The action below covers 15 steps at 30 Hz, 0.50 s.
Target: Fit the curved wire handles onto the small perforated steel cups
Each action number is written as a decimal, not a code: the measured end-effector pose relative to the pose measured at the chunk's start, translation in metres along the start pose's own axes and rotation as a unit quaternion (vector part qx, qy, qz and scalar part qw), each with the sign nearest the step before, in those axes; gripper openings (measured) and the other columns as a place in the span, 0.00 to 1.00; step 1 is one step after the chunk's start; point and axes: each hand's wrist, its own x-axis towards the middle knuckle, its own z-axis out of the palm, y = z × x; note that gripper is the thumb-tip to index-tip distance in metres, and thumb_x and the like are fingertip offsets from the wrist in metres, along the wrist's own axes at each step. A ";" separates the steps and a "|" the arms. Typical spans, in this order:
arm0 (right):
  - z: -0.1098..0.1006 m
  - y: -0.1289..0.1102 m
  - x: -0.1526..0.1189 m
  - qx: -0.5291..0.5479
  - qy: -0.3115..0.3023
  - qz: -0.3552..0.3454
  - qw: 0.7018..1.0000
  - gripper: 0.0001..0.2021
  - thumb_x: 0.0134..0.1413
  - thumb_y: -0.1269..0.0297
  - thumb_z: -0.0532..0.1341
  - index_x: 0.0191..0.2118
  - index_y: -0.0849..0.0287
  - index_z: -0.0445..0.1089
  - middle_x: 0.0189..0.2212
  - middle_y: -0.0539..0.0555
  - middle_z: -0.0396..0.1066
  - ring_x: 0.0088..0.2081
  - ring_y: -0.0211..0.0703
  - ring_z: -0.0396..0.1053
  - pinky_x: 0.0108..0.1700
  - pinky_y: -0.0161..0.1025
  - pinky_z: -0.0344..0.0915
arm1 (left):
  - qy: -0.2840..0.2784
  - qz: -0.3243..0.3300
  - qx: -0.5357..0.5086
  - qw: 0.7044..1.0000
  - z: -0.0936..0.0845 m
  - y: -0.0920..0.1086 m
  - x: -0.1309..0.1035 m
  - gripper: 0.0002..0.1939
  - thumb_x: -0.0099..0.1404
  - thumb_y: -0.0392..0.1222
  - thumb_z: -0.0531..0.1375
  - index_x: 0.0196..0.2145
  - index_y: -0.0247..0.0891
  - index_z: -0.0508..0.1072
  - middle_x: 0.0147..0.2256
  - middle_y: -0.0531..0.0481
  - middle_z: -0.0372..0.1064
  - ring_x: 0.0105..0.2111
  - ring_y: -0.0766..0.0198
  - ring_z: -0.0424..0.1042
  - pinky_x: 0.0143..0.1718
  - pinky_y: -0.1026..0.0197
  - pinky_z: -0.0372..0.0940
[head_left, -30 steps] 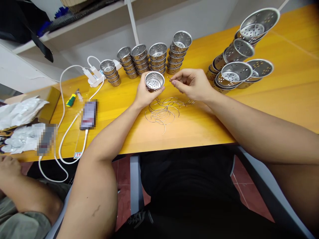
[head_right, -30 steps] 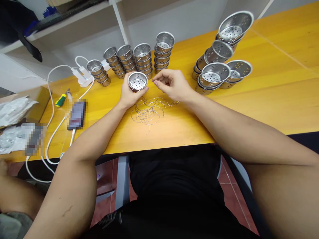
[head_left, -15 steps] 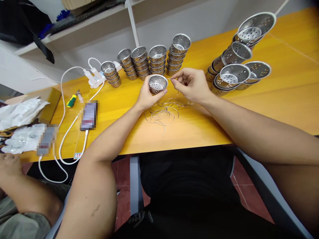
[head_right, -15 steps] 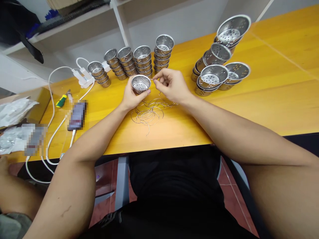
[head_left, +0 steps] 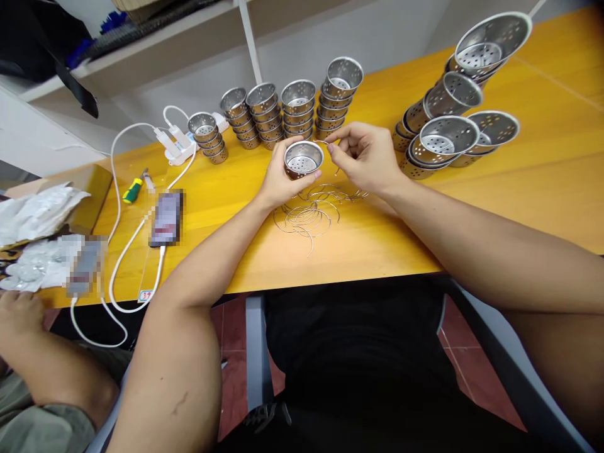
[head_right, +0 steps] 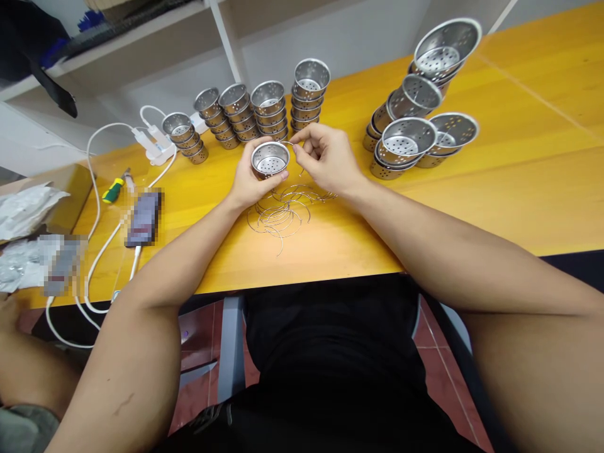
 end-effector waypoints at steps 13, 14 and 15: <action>0.010 0.007 0.004 0.045 0.016 -0.061 0.997 0.25 0.72 0.31 0.82 0.48 0.49 0.87 0.28 0.52 0.70 0.27 0.46 0.63 0.29 0.48 0.66 | -0.017 -0.024 -0.089 0.996 0.011 -0.013 0.000 0.59 0.75 0.77 0.78 0.87 0.54 0.56 0.79 0.37 0.70 0.81 0.37 0.75 0.89 0.30 0.66; 0.010 0.007 0.004 0.044 0.018 -0.059 0.997 0.23 0.72 0.33 0.82 0.47 0.49 0.87 0.28 0.52 0.70 0.27 0.46 0.63 0.29 0.48 0.66 | -0.017 -0.019 -0.092 0.995 0.012 -0.013 0.000 0.58 0.77 0.76 0.77 0.88 0.55 0.55 0.80 0.37 0.69 0.82 0.38 0.74 0.90 0.31 0.66; 0.010 0.008 0.004 0.043 0.019 -0.055 0.997 0.22 0.71 0.35 0.83 0.47 0.49 0.87 0.27 0.51 0.69 0.27 0.46 0.63 0.30 0.47 0.67 | -0.014 -0.015 -0.096 0.995 0.014 -0.013 0.000 0.56 0.79 0.75 0.76 0.88 0.55 0.55 0.80 0.37 0.68 0.83 0.38 0.73 0.90 0.31 0.66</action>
